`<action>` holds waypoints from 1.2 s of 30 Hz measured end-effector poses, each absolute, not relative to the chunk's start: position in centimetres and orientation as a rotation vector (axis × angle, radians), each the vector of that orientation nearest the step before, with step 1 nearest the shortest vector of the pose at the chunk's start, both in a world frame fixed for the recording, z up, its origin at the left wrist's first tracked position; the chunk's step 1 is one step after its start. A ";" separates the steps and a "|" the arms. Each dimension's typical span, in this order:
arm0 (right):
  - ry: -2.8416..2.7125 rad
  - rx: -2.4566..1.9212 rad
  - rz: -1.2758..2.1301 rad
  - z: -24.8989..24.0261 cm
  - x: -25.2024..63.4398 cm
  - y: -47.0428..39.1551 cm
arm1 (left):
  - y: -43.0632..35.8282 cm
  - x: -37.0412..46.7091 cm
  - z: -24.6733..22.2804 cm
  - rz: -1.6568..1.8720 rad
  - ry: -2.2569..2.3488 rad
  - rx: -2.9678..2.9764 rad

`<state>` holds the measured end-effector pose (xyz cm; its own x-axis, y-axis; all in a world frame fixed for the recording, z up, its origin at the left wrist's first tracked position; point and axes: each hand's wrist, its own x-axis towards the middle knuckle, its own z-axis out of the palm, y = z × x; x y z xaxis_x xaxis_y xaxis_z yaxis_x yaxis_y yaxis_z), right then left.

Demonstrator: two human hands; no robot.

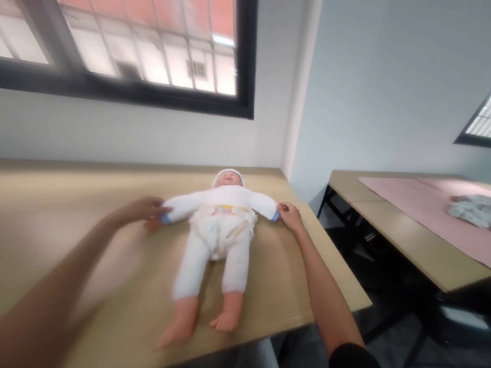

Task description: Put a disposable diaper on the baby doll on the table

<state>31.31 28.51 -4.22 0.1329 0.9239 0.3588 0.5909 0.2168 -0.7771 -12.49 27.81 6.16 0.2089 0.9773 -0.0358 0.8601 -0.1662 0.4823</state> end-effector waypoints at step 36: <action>-1.398 -1.463 -0.091 -2.1 29.9 27.7 | 27.2 -11.1 6.6 0.758 1.969 2.090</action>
<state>29.88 27.68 -2.09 0.3115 0.6773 0.6666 0.7577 0.2463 -0.6043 -11.14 27.19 6.60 -0.0023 0.9699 0.2434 0.8826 -0.1124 0.4564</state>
